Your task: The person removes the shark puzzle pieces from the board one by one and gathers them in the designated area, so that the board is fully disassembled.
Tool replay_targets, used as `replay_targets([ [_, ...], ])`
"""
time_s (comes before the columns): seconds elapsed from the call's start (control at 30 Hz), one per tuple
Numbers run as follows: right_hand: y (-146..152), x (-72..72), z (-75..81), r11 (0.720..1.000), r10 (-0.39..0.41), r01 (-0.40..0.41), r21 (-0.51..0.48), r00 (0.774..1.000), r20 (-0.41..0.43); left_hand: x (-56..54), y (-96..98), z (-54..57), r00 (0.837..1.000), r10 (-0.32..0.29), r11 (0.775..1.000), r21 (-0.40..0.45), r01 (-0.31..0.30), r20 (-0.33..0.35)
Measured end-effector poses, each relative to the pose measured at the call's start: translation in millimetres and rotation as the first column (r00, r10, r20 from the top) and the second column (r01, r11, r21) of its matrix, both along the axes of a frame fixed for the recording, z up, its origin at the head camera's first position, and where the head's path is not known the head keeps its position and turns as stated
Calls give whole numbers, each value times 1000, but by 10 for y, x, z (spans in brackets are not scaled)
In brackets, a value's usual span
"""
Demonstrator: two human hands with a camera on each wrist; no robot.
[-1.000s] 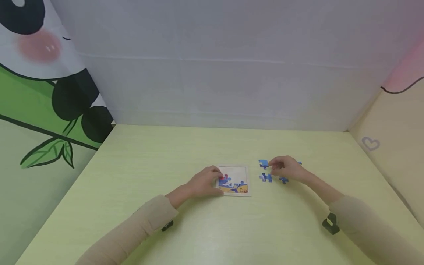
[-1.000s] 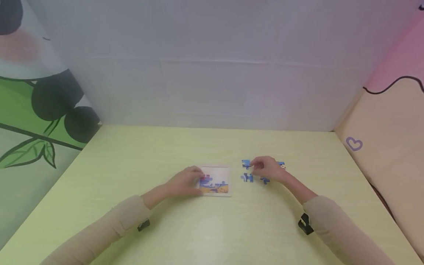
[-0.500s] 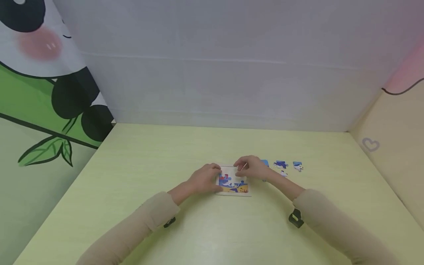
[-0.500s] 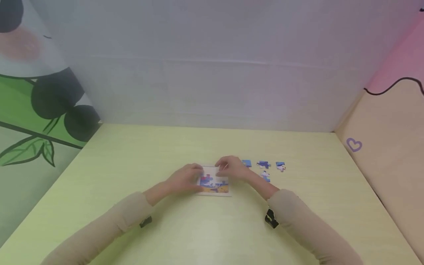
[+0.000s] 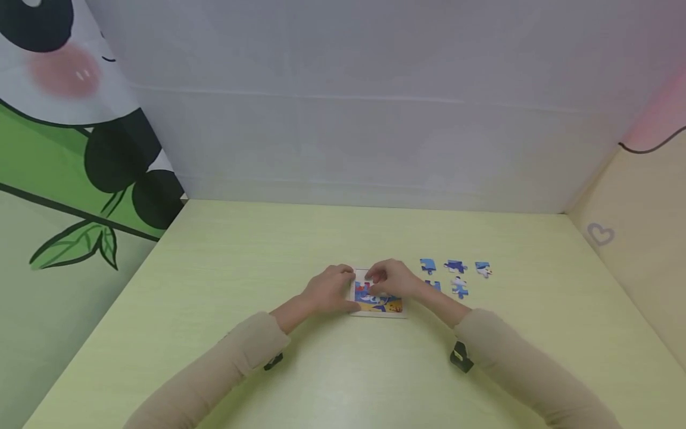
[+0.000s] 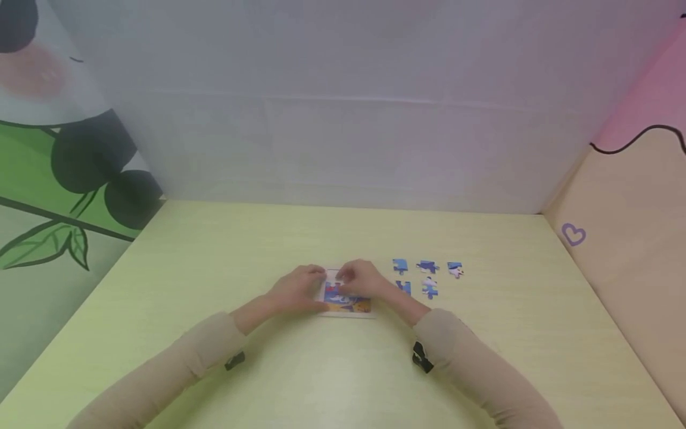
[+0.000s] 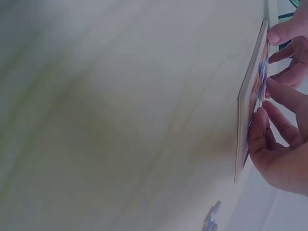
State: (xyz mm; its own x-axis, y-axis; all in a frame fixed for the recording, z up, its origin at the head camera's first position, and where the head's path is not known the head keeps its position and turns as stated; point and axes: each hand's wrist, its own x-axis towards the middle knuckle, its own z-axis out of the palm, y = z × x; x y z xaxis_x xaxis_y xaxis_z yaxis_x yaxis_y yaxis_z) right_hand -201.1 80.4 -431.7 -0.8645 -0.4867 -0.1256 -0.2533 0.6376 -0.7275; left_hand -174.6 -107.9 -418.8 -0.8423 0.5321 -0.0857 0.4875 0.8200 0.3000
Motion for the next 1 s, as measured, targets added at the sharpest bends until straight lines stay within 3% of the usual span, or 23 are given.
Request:
replay_targets([
  [0.23, -30, 28, 8, 1000, 13, -12, 22, 1000, -28, 26, 3, 25, 1000, 16, 1000, 15, -16, -4],
  [0.47, -58, 62, 50, 1000, 6, -6, -27, 1000, -16, 53, -2, 44, 999, 32, 999, 37, -32, -8],
  [0.8, -45, 47, 58, 992, 11, -5, -124, 999, 45, 51, -6, 34, 999, 41, 999, 33, -41, 0],
  [1.0, -18, 23, 45, 985, -38, 58, -164, 992, 123, 64, 2, 62, 999, 51, 998, 28, -51, 11],
])
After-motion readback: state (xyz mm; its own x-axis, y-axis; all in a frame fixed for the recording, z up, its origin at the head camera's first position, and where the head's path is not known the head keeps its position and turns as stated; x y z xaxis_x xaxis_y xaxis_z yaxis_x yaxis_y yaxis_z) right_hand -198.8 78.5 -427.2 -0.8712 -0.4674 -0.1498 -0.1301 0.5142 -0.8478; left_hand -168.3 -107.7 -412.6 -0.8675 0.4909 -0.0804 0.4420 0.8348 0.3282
